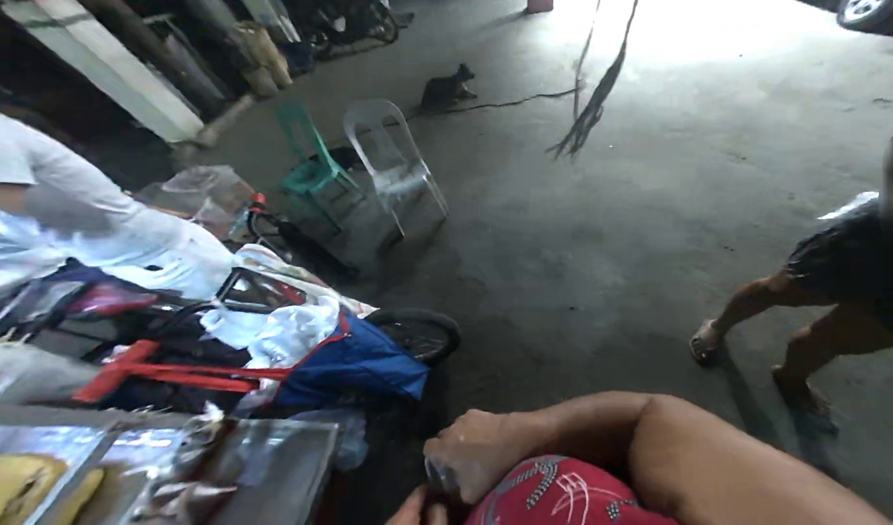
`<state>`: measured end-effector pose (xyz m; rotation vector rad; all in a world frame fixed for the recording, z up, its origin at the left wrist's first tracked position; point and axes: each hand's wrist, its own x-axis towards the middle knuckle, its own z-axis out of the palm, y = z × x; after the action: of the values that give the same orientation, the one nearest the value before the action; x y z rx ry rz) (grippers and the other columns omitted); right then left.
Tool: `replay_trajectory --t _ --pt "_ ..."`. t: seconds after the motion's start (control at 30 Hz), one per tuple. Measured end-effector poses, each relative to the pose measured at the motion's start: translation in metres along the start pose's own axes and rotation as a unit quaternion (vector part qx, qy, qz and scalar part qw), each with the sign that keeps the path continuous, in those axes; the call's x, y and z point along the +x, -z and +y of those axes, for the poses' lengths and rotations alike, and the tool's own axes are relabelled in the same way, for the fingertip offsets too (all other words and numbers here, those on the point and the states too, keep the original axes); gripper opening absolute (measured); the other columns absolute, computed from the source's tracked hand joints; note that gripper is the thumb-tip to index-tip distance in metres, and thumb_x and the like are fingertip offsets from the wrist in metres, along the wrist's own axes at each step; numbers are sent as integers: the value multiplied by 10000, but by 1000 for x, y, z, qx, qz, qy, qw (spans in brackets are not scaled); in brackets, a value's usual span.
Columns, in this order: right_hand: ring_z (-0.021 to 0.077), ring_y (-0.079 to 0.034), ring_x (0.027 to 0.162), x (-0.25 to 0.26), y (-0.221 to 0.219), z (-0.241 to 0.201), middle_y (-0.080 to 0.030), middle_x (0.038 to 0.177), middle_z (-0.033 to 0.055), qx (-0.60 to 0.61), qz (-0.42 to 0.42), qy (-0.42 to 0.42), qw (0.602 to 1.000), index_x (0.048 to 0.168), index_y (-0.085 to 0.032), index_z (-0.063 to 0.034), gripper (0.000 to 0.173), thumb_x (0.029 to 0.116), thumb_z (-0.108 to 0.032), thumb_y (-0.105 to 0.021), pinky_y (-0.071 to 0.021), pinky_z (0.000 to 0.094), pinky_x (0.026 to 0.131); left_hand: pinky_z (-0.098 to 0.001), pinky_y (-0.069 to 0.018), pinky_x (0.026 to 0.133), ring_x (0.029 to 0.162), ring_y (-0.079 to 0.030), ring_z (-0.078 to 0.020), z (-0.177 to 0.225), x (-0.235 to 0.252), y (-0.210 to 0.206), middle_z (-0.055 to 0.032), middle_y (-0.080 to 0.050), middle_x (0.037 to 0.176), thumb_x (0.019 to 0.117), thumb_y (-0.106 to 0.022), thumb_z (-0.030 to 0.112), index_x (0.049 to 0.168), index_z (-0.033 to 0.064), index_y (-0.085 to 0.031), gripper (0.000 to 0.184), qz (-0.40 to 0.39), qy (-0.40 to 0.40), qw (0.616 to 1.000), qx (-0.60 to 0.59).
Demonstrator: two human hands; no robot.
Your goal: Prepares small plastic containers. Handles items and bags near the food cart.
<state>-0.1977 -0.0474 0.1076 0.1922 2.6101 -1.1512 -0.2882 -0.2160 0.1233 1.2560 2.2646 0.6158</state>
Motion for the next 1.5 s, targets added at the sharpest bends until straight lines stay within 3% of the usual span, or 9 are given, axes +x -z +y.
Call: replay_trajectory --t 0.23,0.53,0.63,0.77,0.9,1.03,1.2,1.33,1.5 --pt "433 -650 1091 20 9 -6 -657 1190 248 -31 -56 50 997 1309 -576 10 558 854 -223 -800 -503 650 868 -481 -581 807 831 -745 -246 -13 -14 15 -164 -762 888 924 -567 18 1041 -29 -758 229 -33 34 996 -79" --pt "431 -656 1104 38 2 -5 -670 1196 249 -10 -61 130 990 1286 -611 18 572 788 -150 -837 -501 657 908 -442 -546 624 637 -663 -231 -22 -29 11 -125 -672 694 888 -571 32 879 -40 -720 166 26 12 997 -68" --pt "406 -681 1046 41 2 0 -695 1141 229 3 -52 183 982 1239 -640 20 523 774 -130 -827 -522 641 875 -356 -542 592 607 -641 -148 -30 -32 6 -63 -657 670 895 -544 90 858 18 -720 194 50 -15 996 -69" --pt "371 -696 1023 46 7 -3 -709 1129 208 16 -61 225 972 1228 -657 13 477 799 -146 -796 -542 606 872 -332 -561 650 661 -656 -136 -30 -38 12 -77 -691 745 937 -526 68 917 9 -735 217 57 -22 993 -99" --pt "341 -674 1074 54 9 -8 -691 1171 219 55 -119 205 970 1281 -631 16 482 879 -220 -751 -523 566 940 -247 -544 738 762 -662 -72 -32 -51 18 -99 -738 899 966 -497 39 1060 -12 -745 271 63 8 984 -169" --pt "318 -692 1018 66 -3 -14 -714 1101 189 41 -114 212 970 1241 -657 -8 447 872 -243 -750 -548 556 892 -180 -537 776 811 -665 -8 -33 -60 15 -71 -748 931 985 -535 102 1043 1 -753 248 117 48 974 -190" --pt "346 -687 1026 77 -4 -36 -709 1102 192 -24 -147 217 965 1258 -649 -15 463 886 -281 -728 -535 575 887 -179 -496 666 699 -611 2 -35 -69 12 -42 -715 810 938 -537 97 923 11 -755 235 179 97 962 -183" --pt "342 -691 1002 83 -6 -43 -711 1084 179 -52 -156 231 959 1242 -655 -29 461 895 -325 -727 -540 579 866 -172 -497 674 711 -612 15 -36 -76 11 -34 -716 810 940 -543 98 916 8 -755 231 199 120 952 -200" --pt "398 -701 972 91 -13 -52 -711 1067 206 -86 -143 259 951 1228 -648 -19 486 867 -337 -722 -542 634 818 -281 -522 692 725 -648 -106 -34 -82 14 -104 -708 796 936 -572 85 893 -30 -737 206 219 140 949 -180"
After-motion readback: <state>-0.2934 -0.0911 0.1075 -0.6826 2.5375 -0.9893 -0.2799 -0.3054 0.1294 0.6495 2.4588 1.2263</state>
